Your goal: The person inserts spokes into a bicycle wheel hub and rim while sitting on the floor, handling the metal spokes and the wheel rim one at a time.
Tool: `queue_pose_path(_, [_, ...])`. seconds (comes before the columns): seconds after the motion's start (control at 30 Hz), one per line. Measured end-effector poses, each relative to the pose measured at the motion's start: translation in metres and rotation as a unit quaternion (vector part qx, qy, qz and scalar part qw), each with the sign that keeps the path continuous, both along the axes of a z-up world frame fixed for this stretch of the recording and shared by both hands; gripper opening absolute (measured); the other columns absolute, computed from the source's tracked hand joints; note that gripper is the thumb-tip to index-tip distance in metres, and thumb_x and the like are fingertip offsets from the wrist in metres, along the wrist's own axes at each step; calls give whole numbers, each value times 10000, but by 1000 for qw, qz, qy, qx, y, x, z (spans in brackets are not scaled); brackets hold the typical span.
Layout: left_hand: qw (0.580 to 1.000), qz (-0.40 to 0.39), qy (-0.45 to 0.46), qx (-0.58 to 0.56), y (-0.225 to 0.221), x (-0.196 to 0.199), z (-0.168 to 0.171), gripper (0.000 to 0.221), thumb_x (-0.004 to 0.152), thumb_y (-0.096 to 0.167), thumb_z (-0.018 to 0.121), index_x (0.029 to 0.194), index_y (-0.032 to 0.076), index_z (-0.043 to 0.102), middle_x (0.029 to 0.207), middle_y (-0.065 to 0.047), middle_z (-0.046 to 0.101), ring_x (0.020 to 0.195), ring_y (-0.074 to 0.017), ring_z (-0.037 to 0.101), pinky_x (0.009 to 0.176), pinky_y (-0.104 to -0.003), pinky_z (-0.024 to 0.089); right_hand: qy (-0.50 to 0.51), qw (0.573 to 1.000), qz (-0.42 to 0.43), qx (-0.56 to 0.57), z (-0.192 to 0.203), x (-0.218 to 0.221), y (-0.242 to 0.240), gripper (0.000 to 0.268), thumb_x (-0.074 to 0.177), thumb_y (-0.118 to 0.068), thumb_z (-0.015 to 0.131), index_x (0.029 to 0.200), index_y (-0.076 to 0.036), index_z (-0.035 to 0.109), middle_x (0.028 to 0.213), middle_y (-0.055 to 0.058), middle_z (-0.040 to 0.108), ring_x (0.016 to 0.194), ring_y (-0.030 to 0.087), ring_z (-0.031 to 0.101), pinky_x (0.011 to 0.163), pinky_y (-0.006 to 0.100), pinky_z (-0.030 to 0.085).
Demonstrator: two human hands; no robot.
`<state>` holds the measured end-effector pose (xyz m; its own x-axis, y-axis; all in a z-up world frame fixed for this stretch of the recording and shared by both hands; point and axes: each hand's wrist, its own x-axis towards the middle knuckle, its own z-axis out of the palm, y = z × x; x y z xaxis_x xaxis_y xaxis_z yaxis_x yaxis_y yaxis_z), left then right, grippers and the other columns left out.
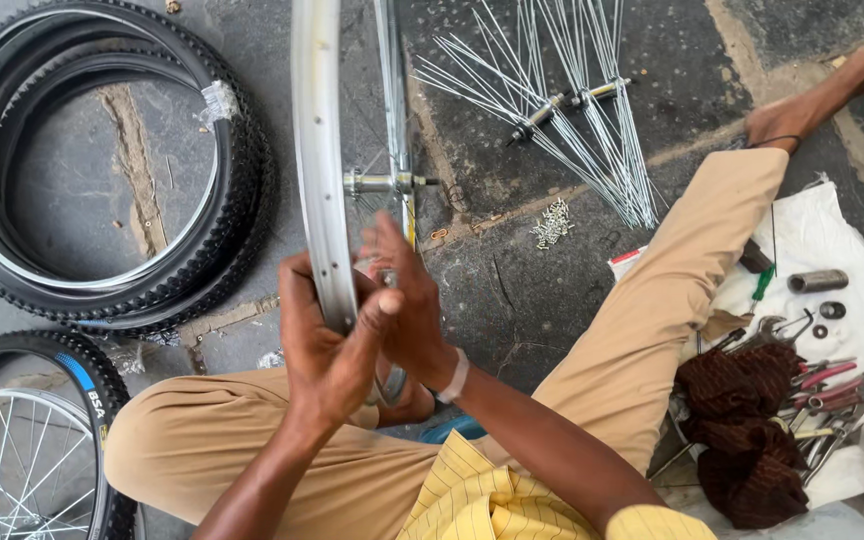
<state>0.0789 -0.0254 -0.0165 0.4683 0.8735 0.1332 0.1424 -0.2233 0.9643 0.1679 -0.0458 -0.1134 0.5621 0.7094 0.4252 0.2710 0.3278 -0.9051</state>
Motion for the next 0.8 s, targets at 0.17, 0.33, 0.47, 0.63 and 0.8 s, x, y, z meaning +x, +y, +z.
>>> queue_pose_path(0.17, [998,53,4,32,-5,3,-13,549,954,294,806,1290,16,473,913,-16,562,784,-76,565,695,-230,506,-75,931,-35,-357,-114,8,63,392,859,-91,638,1242,-10,612,866,246,715,792,433,707,707,485,552])
queue_pose_path(0.33, [996,63,-47,-43,-17,7,-27,552,904,275,815,1260,39,466,820,7,557,622,-47,539,519,-205,457,-184,915,-61,-353,-161,20,77,254,904,-161,659,1066,1,551,859,200,668,730,348,693,635,451,551])
queue_pose_path(0.47, [996,50,-52,-58,-22,5,-37,504,896,231,806,1220,35,474,826,16,563,651,-46,548,544,-213,475,-123,942,-158,-270,-143,18,78,220,984,-193,647,1068,-34,520,920,158,637,740,293,667,595,424,525])
queue_pose_path(0.63, [999,42,-30,15,-22,7,-52,510,920,201,821,1266,18,494,882,6,561,728,-55,526,629,-215,459,-136,936,-190,-264,-143,31,82,167,999,-145,650,1034,-69,506,931,129,622,806,289,657,665,444,506])
queue_pose_path(0.8, [999,32,-35,-9,-20,11,-52,522,910,210,822,1273,19,498,879,7,556,723,-53,521,622,-207,454,-181,936,-220,-207,-154,49,81,146,963,-104,639,1035,-64,518,945,133,630,818,304,656,670,444,512])
